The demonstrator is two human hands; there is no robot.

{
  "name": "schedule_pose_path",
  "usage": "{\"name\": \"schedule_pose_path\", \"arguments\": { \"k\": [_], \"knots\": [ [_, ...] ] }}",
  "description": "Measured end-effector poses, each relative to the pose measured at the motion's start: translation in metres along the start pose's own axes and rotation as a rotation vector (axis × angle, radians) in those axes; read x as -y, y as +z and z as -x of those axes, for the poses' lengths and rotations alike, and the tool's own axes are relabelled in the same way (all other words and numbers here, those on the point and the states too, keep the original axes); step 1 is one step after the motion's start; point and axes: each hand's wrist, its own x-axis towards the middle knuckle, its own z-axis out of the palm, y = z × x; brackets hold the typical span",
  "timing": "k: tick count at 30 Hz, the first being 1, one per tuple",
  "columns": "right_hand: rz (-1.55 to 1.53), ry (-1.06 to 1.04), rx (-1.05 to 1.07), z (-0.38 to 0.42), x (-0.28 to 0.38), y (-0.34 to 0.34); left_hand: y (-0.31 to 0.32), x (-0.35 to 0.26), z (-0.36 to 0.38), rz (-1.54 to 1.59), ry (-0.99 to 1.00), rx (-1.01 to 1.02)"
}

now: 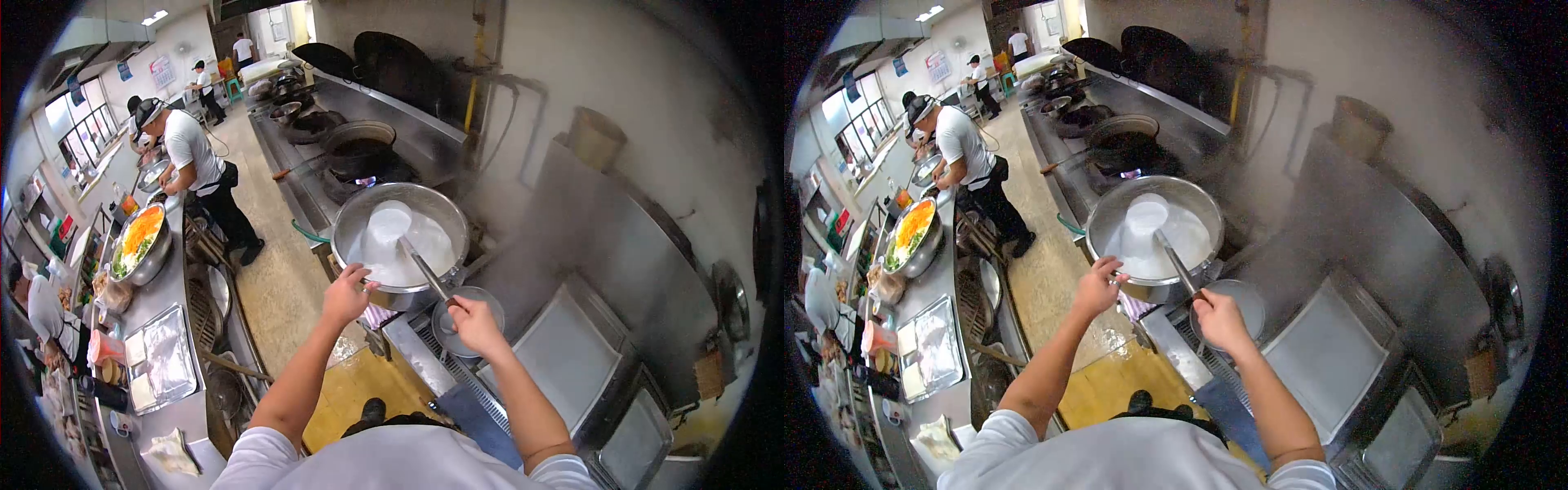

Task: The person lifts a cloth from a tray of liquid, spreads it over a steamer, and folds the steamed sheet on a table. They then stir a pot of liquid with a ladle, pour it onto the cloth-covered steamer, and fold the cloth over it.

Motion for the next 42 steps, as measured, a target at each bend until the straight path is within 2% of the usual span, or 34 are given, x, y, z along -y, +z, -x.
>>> {"name": "schedule_pose_path", "arguments": {
  "k": [2,3,6,8,9,12,14,16,17,20,23,25,28,31,32,34,37,40,42],
  "knots": [
    [0.038,-0.044,-0.052,0.014,-0.005,-0.003,0.008,-0.01,0.001,-0.024,-0.064,-0.05],
    [0.05,-0.06,-0.07,0.022,-0.004,-0.005,0.004,-0.03,0.003,0.062,-0.138,-0.009],
    [0.071,-0.102,-0.113,0.039,-0.009,-0.005,0.014,-0.104,0.021,0.109,-0.002,-0.001],
    [0.126,-0.174,-0.156,0.049,-0.01,-0.005,0.031,-0.131,0.024,0.169,0.288,0.056],
    [0.198,-0.198,-0.159,0.056,-0.008,-0.006,0.038,-0.145,0.021,0.159,0.385,0.053],
    [0.156,-0.289,-0.129,0.073,-0.001,-0.014,0.057,-0.163,0.004,0.202,0.659,0.093],
    [-0.147,-0.13,0.07,0.082,0.017,-0.032,0.08,-0.15,-0.015,0.315,0.824,0.189],
    [-0.515,-0.149,0.143,0.085,0.025,-0.049,0.075,-0.157,-0.024,0.432,0.76,0.179],
    [-0.625,-0.089,0.26,0.08,0.016,-0.062,0.073,-0.158,-0.029,0.469,0.721,0.17],
    [-0.712,0.106,0.201,0.054,-0.023,-0.059,0.054,-0.17,-0.042,0.607,0.593,0.167],
    [-0.464,0.285,0.084,0.026,-0.112,-0.016,0.05,-0.167,-0.059,0.75,0.493,0.153],
    [-0.004,0.35,0.097,0.004,-0.19,0.027,0.042,-0.167,-0.073,0.837,0.365,0.172],
    [0.576,0.36,0.085,-0.008,-0.201,0.067,0.026,-0.158,-0.102,0.899,0.145,0.288],
    [0.655,0.367,-0.013,-0.021,-0.214,0.098,0.032,-0.131,-0.142,0.919,0.092,0.316],
    [0.691,0.392,0.027,-0.028,-0.215,0.104,0.038,-0.122,-0.156,0.926,0.105,0.305],
    [0.761,0.446,0.109,-0.04,-0.212,0.113,0.041,-0.115,-0.181,1.153,-0.088,0.331],
    [0.78,0.525,-0.071,-0.051,-0.215,0.131,0.041,-0.102,-0.215,1.279,-0.304,0.3],
    [0.736,0.525,-0.108,-0.06,-0.212,0.136,0.066,-0.069,-0.246,1.355,-0.37,0.258],
    [0.601,0.591,-0.256,-0.067,-0.225,0.146,0.086,-0.047,-0.261,1.45,-0.396,0.198]
  ]
}}
